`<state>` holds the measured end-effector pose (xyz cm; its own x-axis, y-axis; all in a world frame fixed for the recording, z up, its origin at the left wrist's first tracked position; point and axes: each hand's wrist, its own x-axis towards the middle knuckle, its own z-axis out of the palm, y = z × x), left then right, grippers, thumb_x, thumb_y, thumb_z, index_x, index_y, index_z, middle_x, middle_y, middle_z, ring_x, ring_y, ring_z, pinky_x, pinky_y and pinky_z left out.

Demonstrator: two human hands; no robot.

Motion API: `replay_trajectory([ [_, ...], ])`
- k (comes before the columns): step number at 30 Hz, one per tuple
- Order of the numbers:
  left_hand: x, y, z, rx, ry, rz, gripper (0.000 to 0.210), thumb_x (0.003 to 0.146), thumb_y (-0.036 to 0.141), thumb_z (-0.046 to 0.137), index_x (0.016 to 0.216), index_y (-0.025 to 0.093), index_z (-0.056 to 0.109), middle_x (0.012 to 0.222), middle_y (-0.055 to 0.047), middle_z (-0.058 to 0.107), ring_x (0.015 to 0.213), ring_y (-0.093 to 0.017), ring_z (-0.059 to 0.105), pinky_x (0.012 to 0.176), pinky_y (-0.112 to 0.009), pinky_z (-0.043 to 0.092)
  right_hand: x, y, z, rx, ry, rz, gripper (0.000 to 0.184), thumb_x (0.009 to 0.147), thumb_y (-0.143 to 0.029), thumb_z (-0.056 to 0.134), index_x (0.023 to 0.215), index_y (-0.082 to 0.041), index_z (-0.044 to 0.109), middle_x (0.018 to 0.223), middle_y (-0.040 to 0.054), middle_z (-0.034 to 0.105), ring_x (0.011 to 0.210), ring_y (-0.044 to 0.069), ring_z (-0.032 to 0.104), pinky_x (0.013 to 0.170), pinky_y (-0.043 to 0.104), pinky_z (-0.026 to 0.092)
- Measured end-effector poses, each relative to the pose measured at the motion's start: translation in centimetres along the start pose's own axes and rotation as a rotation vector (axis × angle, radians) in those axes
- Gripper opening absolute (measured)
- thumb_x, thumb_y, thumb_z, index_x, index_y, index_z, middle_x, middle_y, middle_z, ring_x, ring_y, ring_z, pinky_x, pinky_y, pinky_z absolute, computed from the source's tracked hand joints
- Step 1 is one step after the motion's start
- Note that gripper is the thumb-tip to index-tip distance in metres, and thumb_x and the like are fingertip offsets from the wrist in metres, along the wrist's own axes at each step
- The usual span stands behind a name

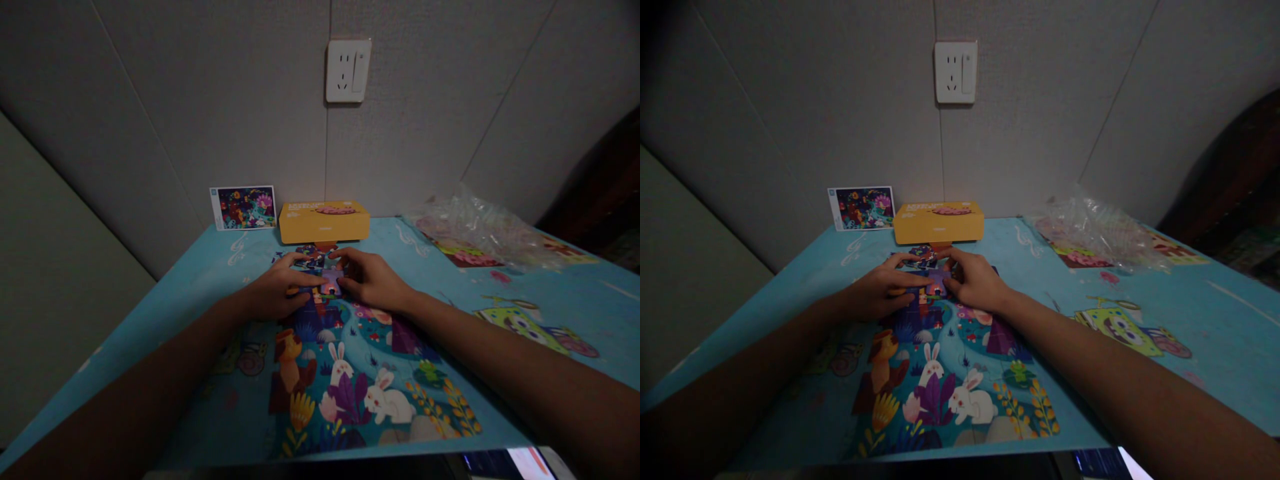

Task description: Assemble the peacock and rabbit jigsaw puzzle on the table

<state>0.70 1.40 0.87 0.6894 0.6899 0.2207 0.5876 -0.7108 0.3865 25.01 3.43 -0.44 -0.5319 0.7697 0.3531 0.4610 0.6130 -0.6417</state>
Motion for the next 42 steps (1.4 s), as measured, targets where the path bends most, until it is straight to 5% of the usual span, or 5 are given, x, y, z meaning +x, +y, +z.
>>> replay_trajectory([
  [8, 0.0, -0.25, 0.13, 0.018, -0.009, 0.005, 0.045, 0.083, 0.012, 0.06, 0.125, 0.024, 0.064, 0.137, -0.013, 0.05, 0.136, -0.032, 0.035, 0.107, -0.052, 0.039, 0.05, 0.08, 0.12, 0.005, 0.001, 0.012, 0.048, 0.075, -0.007, 0.06, 0.121, -0.019, 0.056, 0.088, 0.0012, 0.064, 0.055, 0.01, 0.051, 0.056, 0.026, 0.039],
  [17, 0.05, -0.67, 0.05, 0.006, -0.044, 0.075, 0.04, 0.084, 0.012, 0.058, 0.121, 0.024, 0.066, 0.119, -0.005, 0.069, 0.136, -0.031, 0.034, 0.106, -0.055, 0.037, 0.04, 0.19, 0.14, 0.017, -0.008, 0.036, 0.043, 0.076, -0.009, 0.061, 0.117, -0.018, 0.056, 0.094, 0.0035, 0.065, 0.059, 0.01, 0.051, 0.059, 0.027, 0.041],
  [42, 0.18, -0.43, -0.19, 0.06, -0.05, 0.148, 0.032, 0.085, 0.014, 0.057, 0.109, 0.028, 0.072, 0.121, -0.002, 0.069, 0.13, -0.031, 0.037, 0.105, -0.061, 0.029, 0.05, 0.14, 0.04, 0.008, -0.02, 0.029, 0.042, 0.077, -0.009, 0.061, 0.117, -0.018, 0.056, 0.091, 0.0021, 0.065, 0.057, 0.009, 0.05, 0.058, 0.025, 0.039],
])
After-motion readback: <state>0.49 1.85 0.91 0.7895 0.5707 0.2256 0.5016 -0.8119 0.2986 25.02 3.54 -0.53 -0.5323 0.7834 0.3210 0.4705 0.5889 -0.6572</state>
